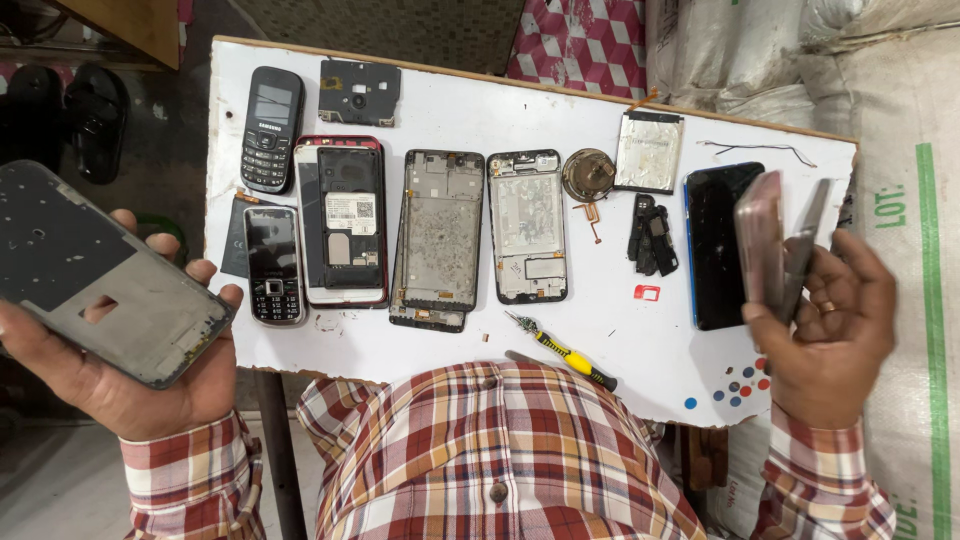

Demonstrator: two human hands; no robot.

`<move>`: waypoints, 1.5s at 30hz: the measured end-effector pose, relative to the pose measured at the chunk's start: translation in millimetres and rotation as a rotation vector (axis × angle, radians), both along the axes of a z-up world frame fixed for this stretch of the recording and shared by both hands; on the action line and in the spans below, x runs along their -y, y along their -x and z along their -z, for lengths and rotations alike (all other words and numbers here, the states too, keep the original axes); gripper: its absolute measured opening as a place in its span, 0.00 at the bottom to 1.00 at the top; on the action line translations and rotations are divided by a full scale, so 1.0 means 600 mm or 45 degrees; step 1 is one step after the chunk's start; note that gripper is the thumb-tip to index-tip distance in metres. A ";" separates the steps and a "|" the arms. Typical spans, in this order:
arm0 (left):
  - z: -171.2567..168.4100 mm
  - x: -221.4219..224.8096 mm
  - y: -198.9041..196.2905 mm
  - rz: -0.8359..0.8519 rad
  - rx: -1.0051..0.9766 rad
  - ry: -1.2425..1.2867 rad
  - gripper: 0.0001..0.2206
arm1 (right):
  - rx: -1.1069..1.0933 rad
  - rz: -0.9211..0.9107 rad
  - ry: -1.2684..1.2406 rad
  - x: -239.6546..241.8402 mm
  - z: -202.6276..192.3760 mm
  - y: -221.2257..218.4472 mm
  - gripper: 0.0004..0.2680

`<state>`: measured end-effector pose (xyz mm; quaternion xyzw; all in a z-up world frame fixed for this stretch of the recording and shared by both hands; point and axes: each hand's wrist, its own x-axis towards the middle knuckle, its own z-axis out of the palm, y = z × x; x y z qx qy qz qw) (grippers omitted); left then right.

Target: The person disassembles several mobile phones on a cluttered workbench. They remove back covers, detach internal components, and use a metal tool to pry open frames and separate parts. The person handles multiple phones and components one at a time, placing removed parts on the table.

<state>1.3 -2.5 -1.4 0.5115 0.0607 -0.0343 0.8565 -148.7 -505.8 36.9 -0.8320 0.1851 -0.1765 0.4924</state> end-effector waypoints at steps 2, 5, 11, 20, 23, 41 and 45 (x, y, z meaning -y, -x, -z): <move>-0.005 -0.002 -0.001 -0.004 -0.017 0.039 0.40 | 0.064 0.002 -0.299 0.029 0.001 0.007 0.25; -0.008 -0.001 -0.003 -0.010 -0.032 0.102 0.39 | 0.194 -0.051 -0.913 0.053 0.008 0.022 0.28; 0.000 0.002 -0.001 0.008 -0.015 0.050 0.40 | 0.296 -0.081 -1.470 0.050 0.034 0.028 0.38; 0.006 -0.009 0.007 -0.008 -0.052 0.093 0.40 | 0.124 0.029 -0.359 0.005 -0.010 0.012 0.33; 0.009 -0.009 0.003 0.001 -0.065 0.070 0.40 | 0.125 0.066 -0.316 -0.016 -0.025 0.003 0.34; -0.002 0.007 -0.001 -0.031 -0.033 -0.011 0.40 | 0.029 0.045 -0.797 0.024 -0.020 0.003 0.28; -0.002 0.005 -0.002 -0.025 -0.038 0.016 0.40 | 0.083 0.040 -0.978 0.036 -0.016 0.010 0.28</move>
